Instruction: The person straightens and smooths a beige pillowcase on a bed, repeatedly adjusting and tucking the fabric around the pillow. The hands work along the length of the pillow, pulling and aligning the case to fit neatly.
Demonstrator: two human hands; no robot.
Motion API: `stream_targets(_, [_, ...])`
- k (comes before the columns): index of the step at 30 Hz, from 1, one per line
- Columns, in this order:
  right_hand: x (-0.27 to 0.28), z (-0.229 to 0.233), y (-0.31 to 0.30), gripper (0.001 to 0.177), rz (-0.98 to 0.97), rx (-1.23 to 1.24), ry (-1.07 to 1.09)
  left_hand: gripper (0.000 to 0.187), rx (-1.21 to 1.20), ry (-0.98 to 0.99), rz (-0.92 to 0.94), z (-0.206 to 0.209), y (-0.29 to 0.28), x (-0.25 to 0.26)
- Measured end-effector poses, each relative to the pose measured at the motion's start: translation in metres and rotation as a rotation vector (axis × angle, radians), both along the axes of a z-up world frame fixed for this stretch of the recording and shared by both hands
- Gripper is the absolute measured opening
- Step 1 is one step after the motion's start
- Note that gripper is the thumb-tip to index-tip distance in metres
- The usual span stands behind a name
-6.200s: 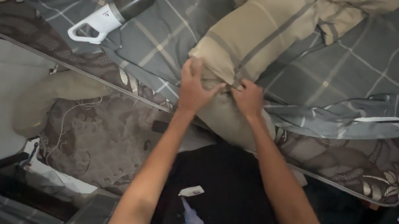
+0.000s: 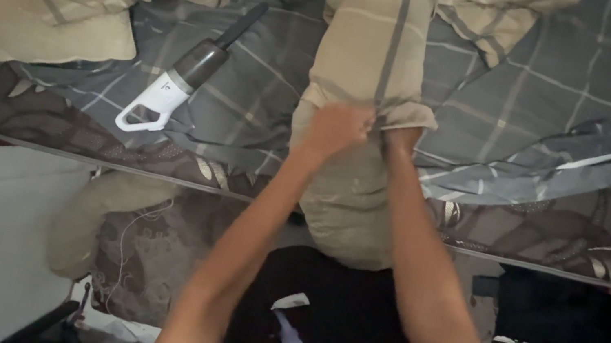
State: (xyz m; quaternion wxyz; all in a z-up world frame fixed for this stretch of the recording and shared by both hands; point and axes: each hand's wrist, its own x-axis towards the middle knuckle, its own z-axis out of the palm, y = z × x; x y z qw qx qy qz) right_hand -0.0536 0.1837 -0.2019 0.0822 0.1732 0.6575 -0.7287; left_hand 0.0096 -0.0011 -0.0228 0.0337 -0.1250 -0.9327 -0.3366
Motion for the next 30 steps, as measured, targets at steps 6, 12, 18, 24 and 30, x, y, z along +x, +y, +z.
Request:
stream_targets(6, [-0.014, 0.0, -0.02, 0.042, 0.038, 0.199, -0.023, 0.025, -0.091, -0.14, 0.123, 0.026, 0.007, 0.038])
stream_targets(12, [-0.026, -0.001, -0.018, 0.046, 0.054, 0.456, -0.053, 0.047, 0.002, 0.014, -0.033, 0.046, -0.052, 0.03])
stream_targets(18, [-0.036, 0.008, -0.012, 0.048, 0.115, 0.6, -0.03, 0.03, -0.044, 0.209, 0.038, -0.021, -0.066, 0.003])
stream_targets(24, [-0.032, 0.058, -0.016, 0.052, -0.011, 0.333, -0.129, 0.021, -0.113, 0.185, 0.19, -0.005, -0.083, -0.005])
stream_targets(30, [-0.038, 0.052, -0.002, 0.051, -0.038, 0.146, -0.175, 0.036, 0.114, 0.122, 0.241, 0.017, -0.1, -0.009])
